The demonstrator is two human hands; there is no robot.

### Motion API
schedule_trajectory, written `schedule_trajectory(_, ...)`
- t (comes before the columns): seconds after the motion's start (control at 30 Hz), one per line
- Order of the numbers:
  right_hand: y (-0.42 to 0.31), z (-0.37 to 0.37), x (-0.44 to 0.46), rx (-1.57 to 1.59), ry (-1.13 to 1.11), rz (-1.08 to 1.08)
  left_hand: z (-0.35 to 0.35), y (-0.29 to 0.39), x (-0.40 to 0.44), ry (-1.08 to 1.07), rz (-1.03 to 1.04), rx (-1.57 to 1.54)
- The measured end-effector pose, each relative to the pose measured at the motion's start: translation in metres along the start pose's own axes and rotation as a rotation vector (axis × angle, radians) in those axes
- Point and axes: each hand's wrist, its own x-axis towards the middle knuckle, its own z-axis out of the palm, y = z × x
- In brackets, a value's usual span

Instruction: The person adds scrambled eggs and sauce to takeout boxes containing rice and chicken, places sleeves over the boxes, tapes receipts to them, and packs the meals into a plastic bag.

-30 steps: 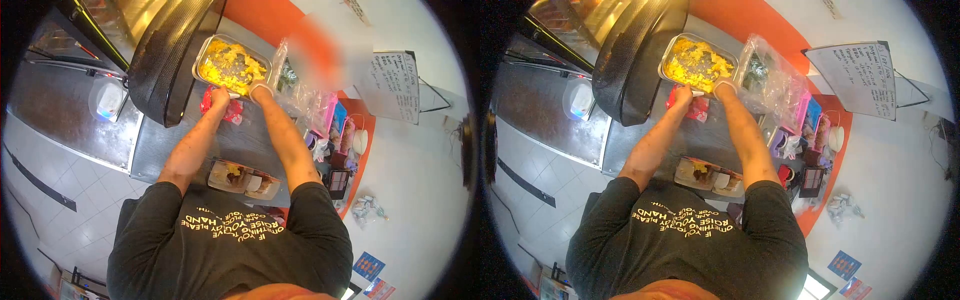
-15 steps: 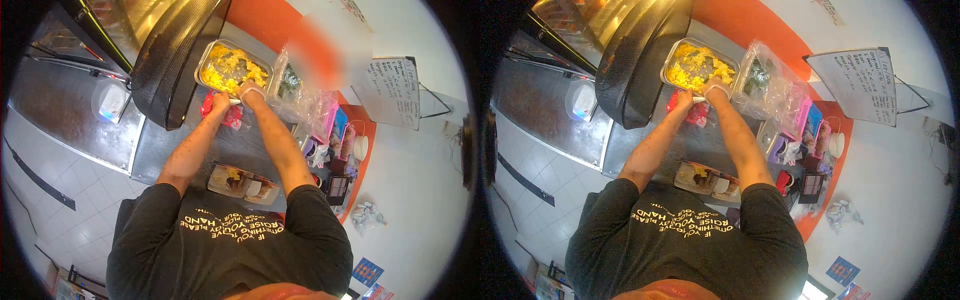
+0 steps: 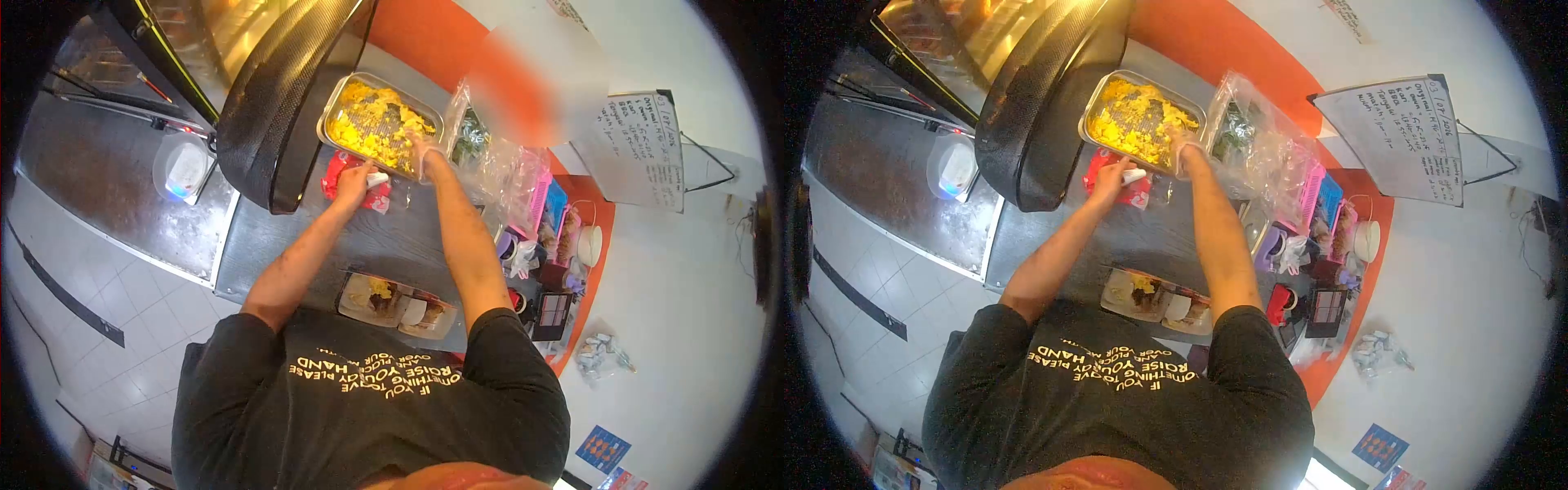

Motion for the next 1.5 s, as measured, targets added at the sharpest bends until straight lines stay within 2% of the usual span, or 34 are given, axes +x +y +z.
schedule_trajectory(0.07,-0.035,-0.009,-0.032,0.36,-0.093,0.321,-0.007,0.006,-0.025,-0.054,-0.065,-0.049)
schedule_trajectory(0.1,-0.042,-0.01,-0.046,0.528,-0.133,0.266,-0.013,0.011,-0.038,-0.105,-0.132,-0.1)
schedule_trajectory(0.13,-0.034,-0.011,-0.038,0.531,-0.133,0.265,-0.019,0.011,-0.049,-0.105,-0.131,-0.097)
schedule_trajectory(0.2,-0.015,-0.016,-0.022,0.612,-0.36,0.155,-0.031,0.011,-0.073,-0.142,-0.085,-0.039)
schedule_trajectory(0.23,-0.015,-0.014,-0.02,0.615,-0.358,0.156,-0.038,0.01,-0.082,-0.144,-0.087,-0.037)
schedule_trajectory(0.3,-0.016,-0.005,-0.018,0.454,-0.051,0.254,-0.052,0.009,-0.097,-0.163,-0.069,0.017)
schedule_trajectory(0.33,-0.011,-0.007,-0.013,0.455,-0.052,0.253,-0.06,0.007,-0.103,-0.163,-0.068,0.019)
schedule_trajectory(0.4,-0.004,-0.013,-0.011,0.536,-0.243,0.165,-0.074,0.005,-0.113,-0.18,-0.033,0.155)
schedule_trajectory(0.53,-0.012,-0.014,-0.016,0.479,-0.244,0.186,-0.091,0.006,-0.129,-0.16,-0.064,0.214)
schedule_trajectory(0.6,-0.023,-0.016,-0.027,0.58,-0.284,0.16,-0.093,0.006,-0.135,-0.15,-0.032,0.194)
schedule_trajectory(0.63,-0.037,-0.012,-0.04,0.594,-0.135,0.215,-0.094,0.006,-0.137,-0.142,0.0,0.173)
schedule_trajectory(0.67,-0.039,-0.012,-0.041,0.594,-0.139,0.22,-0.095,0.006,-0.139,-0.138,-0.004,0.174)
schedule_trajectory(0.73,-0.046,-0.011,-0.04,0.521,0.001,0.259,-0.097,0.004,-0.141,-0.144,-0.011,0.161)
schedule_trajectory(0.8,-0.024,-0.015,-0.014,0.486,0.019,0.214,-0.099,-0.001,-0.14,-0.137,0.009,0.196)
schedule_trajectory(0.87,0.036,-0.024,0.069,-0.193,-0.025,-0.17,-0.099,-0.001,-0.141,-0.137,0.033,0.23)
schedule_trajectory(0.9,-0.018,-0.022,0.006,-0.18,-0.072,-0.056,-0.099,0.001,-0.142,-0.132,0.016,0.223)
schedule_trajectory(0.93,-0.037,-0.02,-0.011,-0.18,-0.072,-0.055,-0.098,0.003,-0.142,-0.127,0.0,0.215)
schedule_trajectory(1.0,-0.053,-0.016,-0.024,-0.636,-0.193,-0.168,-0.099,-0.001,-0.138,-0.133,0.011,0.253)
schedule_trajectory(1.03,-0.012,-0.009,0.009,-0.688,-0.149,-0.326,-0.1,-0.002,-0.137,-0.14,0.023,0.292)
schedule_trajectory(1.13,-0.022,0.015,-0.007,-0.853,-0.199,-0.327,-0.096,0.007,-0.135,-0.132,0.037,0.309)
schedule_trajectory(1.17,-0.027,0.025,-0.017,-0.808,-0.16,-0.219,-0.096,0.007,-0.132,-0.13,0.037,0.31)
schedule_trajectory(1.2,-0.038,0.033,-0.026,-0.807,-0.162,-0.219,-0.097,0.004,-0.13,-0.133,0.046,0.309)
schedule_trajectory(1.27,-0.058,0.045,-0.041,-1.011,-0.202,-0.157,-0.098,0.003,-0.128,-0.135,0.053,0.31)
schedule_trajectory(1.3,-0.058,0.05,-0.047,-1.012,-0.094,-0.154,-0.098,0.004,-0.128,-0.142,0.046,0.307)
schedule_trajectory(1.43,-0.062,0.068,-0.049,-1.103,0.026,-0.167,-0.098,0.0,-0.125,-0.151,0.033,0.32)
schedule_trajectory(1.5,-0.062,0.07,-0.044,-1.128,-0.008,-0.164,-0.096,-0.002,-0.125,-0.125,0.058,0.304)
